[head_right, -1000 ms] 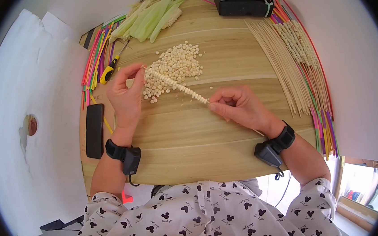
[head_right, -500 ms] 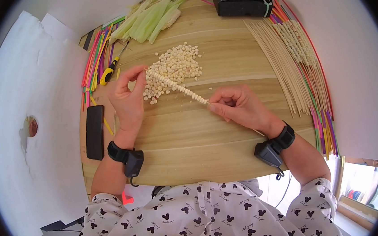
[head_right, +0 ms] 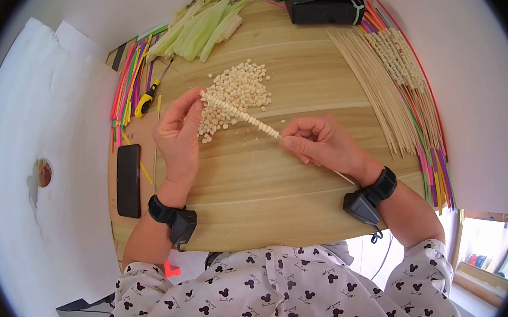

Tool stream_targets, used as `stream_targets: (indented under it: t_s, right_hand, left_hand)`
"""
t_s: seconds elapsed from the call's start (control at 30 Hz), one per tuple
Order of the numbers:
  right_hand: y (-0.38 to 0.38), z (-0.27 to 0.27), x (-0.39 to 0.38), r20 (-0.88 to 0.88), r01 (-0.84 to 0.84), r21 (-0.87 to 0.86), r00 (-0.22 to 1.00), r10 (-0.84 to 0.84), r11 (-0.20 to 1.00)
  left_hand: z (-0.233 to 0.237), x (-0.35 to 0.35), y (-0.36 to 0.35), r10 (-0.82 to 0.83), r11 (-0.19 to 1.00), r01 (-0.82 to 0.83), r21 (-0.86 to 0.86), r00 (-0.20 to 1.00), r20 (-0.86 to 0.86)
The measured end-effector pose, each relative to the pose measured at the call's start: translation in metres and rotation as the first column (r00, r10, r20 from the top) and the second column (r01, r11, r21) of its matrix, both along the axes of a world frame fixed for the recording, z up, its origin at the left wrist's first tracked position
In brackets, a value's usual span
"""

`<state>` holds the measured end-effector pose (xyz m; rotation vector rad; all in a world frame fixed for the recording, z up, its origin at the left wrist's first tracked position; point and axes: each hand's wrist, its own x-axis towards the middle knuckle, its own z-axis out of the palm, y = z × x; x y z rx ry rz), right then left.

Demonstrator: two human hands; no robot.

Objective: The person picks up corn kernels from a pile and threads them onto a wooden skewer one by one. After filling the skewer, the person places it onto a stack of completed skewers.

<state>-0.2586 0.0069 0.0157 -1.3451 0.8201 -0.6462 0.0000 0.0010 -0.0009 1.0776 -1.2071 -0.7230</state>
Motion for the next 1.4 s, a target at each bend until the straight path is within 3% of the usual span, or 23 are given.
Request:
stream_targets:
  t_s: [0.17, 0.23, 0.27, 0.33, 0.53, 0.73, 0.87, 0.97, 1.03, 1.07, 1.13, 1.17, 1.23, 1.4]
  right_hand:
    - [-0.004, 0.000, -0.003, -0.007, 0.114, -0.027, 0.993, -0.114, 0.993]
    - [-0.007, -0.002, -0.005, -0.007, 0.163, -0.063, 0.987, -0.163, 0.985]
    - [-0.007, -0.001, -0.006, -0.008, 0.170, -0.058, 0.985, -0.171, 0.984]
    - [-0.007, 0.003, -0.005, -0.012, 0.171, -0.044, 0.985, -0.172, 0.984]
    - [-0.005, 0.003, -0.003, 0.003, 0.144, -0.039, 0.990, -0.144, 0.989]
    - [-0.005, 0.005, -0.003, -0.016, 0.127, -0.033, 0.992, -0.127, 0.991]
    - [-0.005, 0.007, -0.003, -0.022, 0.117, -0.048, 0.993, -0.118, 0.992]
    - [-0.004, 0.008, -0.004, -0.033, 0.115, -0.050, 0.993, -0.116, 0.992]
    - [-0.003, 0.008, -0.004, -0.013, 0.113, -0.026, 0.993, -0.113, 0.993]
    - [-0.003, 0.008, -0.004, -0.013, 0.109, -0.030, 0.994, -0.110, 0.994]
    - [-0.002, 0.008, -0.003, -0.005, 0.105, -0.015, 0.994, -0.105, 0.994]
    - [-0.001, 0.008, -0.002, -0.004, 0.096, -0.018, 0.995, -0.096, 0.995]
    - [0.000, 0.008, -0.002, -0.017, 0.058, -0.012, 0.998, -0.058, 0.998]
    - [0.001, 0.004, -0.001, 0.001, 0.031, -0.014, 1.000, -0.031, 0.999]
  left_hand:
    - [0.011, -0.006, 0.002, 0.032, 0.999, -0.032, 0.019, 0.999, -0.005]
    - [0.006, 0.000, 0.001, -0.030, 1.000, 0.026, 0.016, 0.876, 0.482]
    - [0.005, -0.004, 0.001, -0.040, 0.999, 0.033, 0.022, 0.876, 0.481]
    - [0.005, -0.011, 0.000, -0.039, 0.974, 0.186, -0.132, 0.706, 0.708]
    - [-0.003, -0.021, -0.004, -0.022, 0.957, 0.250, -0.144, 0.560, 0.828]
    - [-0.004, -0.016, -0.003, -0.034, 0.966, 0.238, -0.095, 0.486, 0.873]
    - [-0.003, -0.014, -0.001, 0.029, 0.957, 0.245, -0.158, 0.458, 0.888]
    - [0.001, -0.008, 0.000, 0.015, 0.957, 0.238, -0.168, 0.534, 0.846]
    - [0.010, -0.002, 0.000, -0.061, 0.998, 0.036, 0.054, 0.812, 0.581]
    - [0.011, 0.005, -0.003, -0.056, 0.998, 0.033, 0.051, 0.812, 0.580]
    - [0.012, 0.021, -0.012, -0.081, 0.965, 0.055, 0.257, 0.993, 0.091]
    - [0.012, 0.027, -0.015, -0.071, 0.966, 0.046, 0.254, 0.993, 0.092]
    - [0.010, 0.037, -0.021, -0.109, 0.970, 0.138, 0.200, 0.983, -0.148]
    - [0.010, 0.039, -0.023, -0.145, 0.967, 0.195, 0.165, 0.951, -0.272]
